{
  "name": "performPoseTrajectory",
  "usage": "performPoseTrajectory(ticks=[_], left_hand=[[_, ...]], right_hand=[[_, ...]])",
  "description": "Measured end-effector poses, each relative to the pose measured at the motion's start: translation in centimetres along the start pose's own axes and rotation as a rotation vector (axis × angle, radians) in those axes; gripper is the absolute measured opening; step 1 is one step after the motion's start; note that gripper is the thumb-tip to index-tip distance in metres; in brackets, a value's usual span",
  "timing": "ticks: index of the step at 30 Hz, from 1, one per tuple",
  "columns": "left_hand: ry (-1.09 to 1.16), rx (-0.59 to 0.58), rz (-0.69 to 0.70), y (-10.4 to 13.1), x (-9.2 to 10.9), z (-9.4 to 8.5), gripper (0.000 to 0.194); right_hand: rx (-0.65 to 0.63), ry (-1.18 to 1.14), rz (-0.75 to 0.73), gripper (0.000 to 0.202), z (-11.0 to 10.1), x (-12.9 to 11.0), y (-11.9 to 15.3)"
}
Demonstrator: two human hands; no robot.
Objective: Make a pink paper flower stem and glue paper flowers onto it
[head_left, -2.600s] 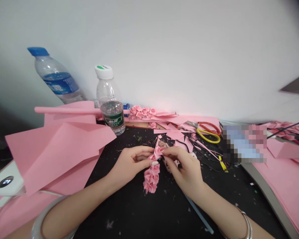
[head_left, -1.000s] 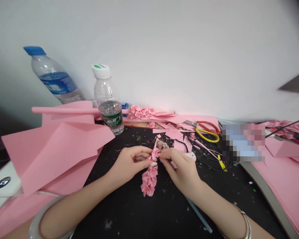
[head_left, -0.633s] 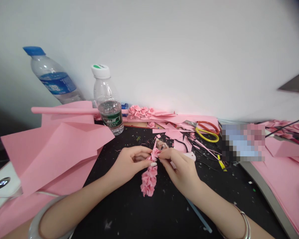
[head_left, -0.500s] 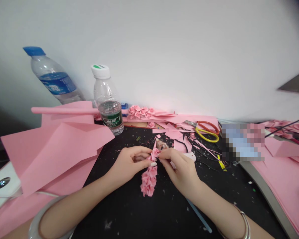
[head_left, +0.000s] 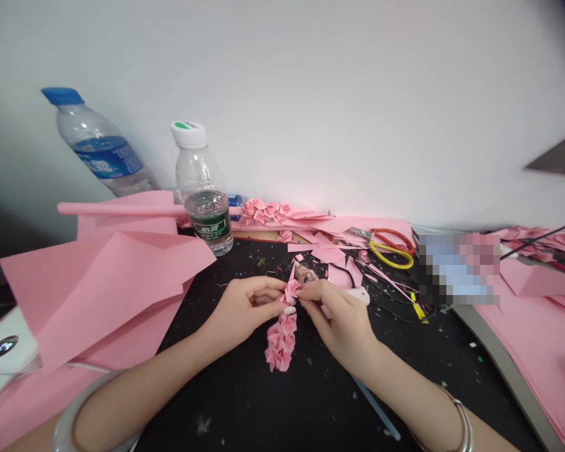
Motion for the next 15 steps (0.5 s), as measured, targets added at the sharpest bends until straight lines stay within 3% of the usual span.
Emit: performPoseTrajectory(ticks=[15], left_hand=[[0.015, 0.005, -0.005, -0.07, -0.25, 0.08, 0.025]], right_hand=[[-0.03, 0.025, 0.029, 0.011, 0.27, 0.57, -0.02]])
Point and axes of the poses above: each hand's wrist, its own y-axis away from the middle knuckle, its own z-axis out of the palm, x = y × z, the point moved 2 cm from there along -y, towards the middle knuckle, and after that the axes turned 11 degrees about -x, right-handed, at the moved point
